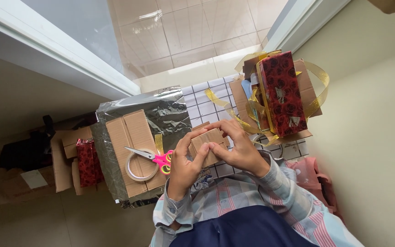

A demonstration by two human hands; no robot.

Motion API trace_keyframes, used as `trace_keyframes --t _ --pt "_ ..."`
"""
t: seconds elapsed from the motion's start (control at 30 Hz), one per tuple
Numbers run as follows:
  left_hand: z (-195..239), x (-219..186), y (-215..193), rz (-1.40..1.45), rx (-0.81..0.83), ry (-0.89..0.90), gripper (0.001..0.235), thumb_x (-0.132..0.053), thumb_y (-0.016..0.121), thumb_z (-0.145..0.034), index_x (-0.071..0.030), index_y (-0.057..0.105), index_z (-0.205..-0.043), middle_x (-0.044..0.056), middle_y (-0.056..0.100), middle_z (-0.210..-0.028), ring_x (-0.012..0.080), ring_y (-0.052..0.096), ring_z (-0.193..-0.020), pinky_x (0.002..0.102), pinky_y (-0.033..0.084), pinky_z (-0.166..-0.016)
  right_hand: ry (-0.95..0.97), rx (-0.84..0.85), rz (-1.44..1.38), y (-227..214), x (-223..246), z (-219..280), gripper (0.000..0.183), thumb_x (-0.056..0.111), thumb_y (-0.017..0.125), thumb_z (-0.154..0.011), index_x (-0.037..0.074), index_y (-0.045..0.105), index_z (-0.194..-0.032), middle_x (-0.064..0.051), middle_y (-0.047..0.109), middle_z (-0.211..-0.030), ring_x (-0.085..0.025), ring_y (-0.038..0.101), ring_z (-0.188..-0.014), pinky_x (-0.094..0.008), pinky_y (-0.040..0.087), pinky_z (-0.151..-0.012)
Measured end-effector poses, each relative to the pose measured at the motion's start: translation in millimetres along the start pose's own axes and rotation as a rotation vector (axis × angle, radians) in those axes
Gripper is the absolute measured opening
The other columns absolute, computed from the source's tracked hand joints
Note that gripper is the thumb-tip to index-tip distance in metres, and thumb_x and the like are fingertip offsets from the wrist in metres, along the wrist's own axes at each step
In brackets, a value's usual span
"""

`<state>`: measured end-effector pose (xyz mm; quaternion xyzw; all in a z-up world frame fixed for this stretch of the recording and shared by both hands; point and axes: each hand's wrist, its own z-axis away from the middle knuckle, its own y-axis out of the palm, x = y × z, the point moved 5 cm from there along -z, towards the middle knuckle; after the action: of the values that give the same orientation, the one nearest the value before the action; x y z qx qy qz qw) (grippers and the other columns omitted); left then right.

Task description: Assembling a small cardboard structure using double-sided tape and scissors

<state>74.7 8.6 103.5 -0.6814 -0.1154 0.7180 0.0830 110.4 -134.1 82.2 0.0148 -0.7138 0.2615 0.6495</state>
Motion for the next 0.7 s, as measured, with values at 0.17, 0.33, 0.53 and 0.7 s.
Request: trace_keyframes --t 0.17,0.33,0.53,0.7 --pt "1 -2 1 0.037 -0.015 0.01 0.034 -0.03 0.059 -0.082 -0.015 0.064 -0.112 0.013 0.068 -0.104 0.0373 0.061 -0.098 0.044 0.043 -0.088 0.004 0.006 -0.052 -1 1 3 0.038 0.025 0.068 -0.077 0.013 0.062 -0.112 -0.009 0.063 -0.097 -0.025 0.052 -0.093 -0.035 0.044 -0.083" --pt "3 1 3 0.056 -0.018 0.008 0.036 -0.033 0.056 -0.084 -0.015 0.063 -0.114 0.014 0.067 -0.102 0.0372 0.06 -0.097 0.045 0.042 -0.088 -0.013 -0.01 -0.077 -3 7 9 0.043 0.026 0.063 -0.081 0.011 0.057 -0.121 -0.012 0.061 -0.11 -0.027 0.052 -0.101 -0.039 0.043 -0.088" --pt "4 3 4 0.076 -0.009 -0.019 0.041 -0.036 0.056 -0.083 -0.012 0.062 -0.116 0.019 0.065 -0.099 0.0381 0.058 -0.094 0.046 0.041 -0.086 -0.066 -0.06 -0.072 -4 16 18 0.055 0.022 0.066 -0.078 0.009 0.05 -0.129 -0.013 0.057 -0.117 -0.029 0.051 -0.105 -0.043 0.041 -0.091" --pt "4 2 4 0.11 -0.025 0.045 0.039 -0.03 0.056 -0.083 -0.01 0.061 -0.117 0.02 0.064 -0.103 0.0387 0.059 -0.096 0.045 0.04 -0.09 -0.086 -0.115 -0.079 -1 14 18 0.056 0.02 0.07 -0.075 0.009 0.053 -0.127 -0.013 0.059 -0.114 -0.029 0.055 -0.103 -0.041 0.042 -0.09"
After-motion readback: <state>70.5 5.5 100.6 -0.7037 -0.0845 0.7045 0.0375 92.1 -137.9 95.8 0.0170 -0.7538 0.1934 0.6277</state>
